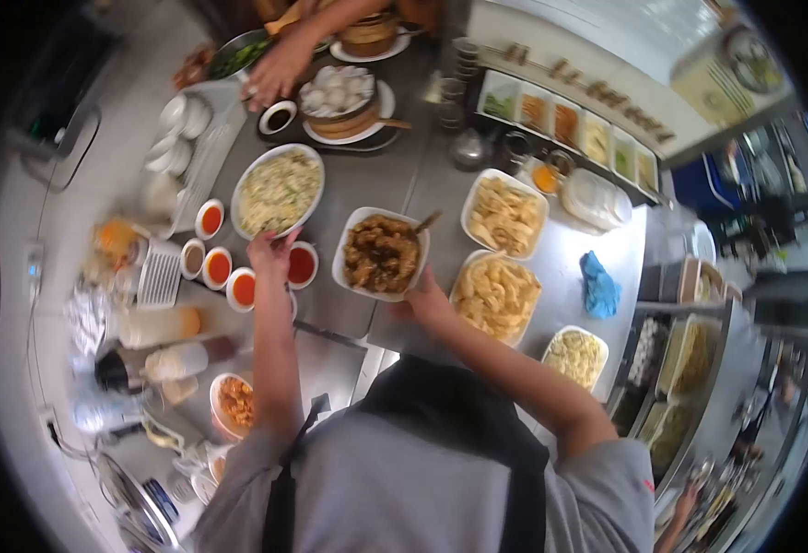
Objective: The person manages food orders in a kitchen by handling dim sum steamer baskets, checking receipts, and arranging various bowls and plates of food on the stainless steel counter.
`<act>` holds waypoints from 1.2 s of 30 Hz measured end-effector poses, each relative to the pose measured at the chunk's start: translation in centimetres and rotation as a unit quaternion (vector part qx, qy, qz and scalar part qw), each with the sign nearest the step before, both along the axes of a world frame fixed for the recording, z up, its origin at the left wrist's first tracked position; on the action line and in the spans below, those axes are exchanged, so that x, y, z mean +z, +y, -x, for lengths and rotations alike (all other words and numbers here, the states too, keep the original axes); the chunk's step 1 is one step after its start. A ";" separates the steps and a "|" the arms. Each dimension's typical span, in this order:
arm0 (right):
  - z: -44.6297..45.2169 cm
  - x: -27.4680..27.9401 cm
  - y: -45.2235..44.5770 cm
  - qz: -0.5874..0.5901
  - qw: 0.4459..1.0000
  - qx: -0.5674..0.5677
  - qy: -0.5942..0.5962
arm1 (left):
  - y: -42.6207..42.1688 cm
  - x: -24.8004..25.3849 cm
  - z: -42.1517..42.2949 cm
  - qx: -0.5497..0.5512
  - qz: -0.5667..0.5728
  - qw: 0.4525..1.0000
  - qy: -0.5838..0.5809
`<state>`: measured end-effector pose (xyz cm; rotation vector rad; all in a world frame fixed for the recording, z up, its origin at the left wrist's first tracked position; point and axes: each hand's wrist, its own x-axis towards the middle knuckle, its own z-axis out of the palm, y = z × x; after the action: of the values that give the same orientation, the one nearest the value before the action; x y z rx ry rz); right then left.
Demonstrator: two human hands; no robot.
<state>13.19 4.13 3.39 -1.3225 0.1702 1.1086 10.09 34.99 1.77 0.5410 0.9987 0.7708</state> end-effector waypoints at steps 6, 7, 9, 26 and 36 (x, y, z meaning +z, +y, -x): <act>-6.7 9.1 -10.8 0.187 0.916 0.055 -0.352 | 1.1 -0.9 -1.1 -0.051 0.001 0.998 -0.034; -8.4 8.1 -12.7 0.260 0.858 -0.006 -0.443 | 1.3 -1.5 -1.2 -0.065 0.007 0.997 -0.047; -13.2 1.4 -17.4 0.308 0.796 -0.058 -0.518 | 0.6 -0.6 -2.1 -0.071 0.017 0.997 -0.032; -18.3 5.3 -10.0 0.006 0.986 0.062 -0.154 | -19.8 0.4 7.2 -0.311 -0.060 0.942 0.113; -19.5 4.4 1.9 -0.046 0.985 0.151 -0.074 | -20.2 -1.9 9.5 -0.306 -0.126 0.936 0.120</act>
<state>32.67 6.05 7.83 -1.3700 -0.1973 1.2501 0.55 14.75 -0.12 1.1264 0.8824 0.2723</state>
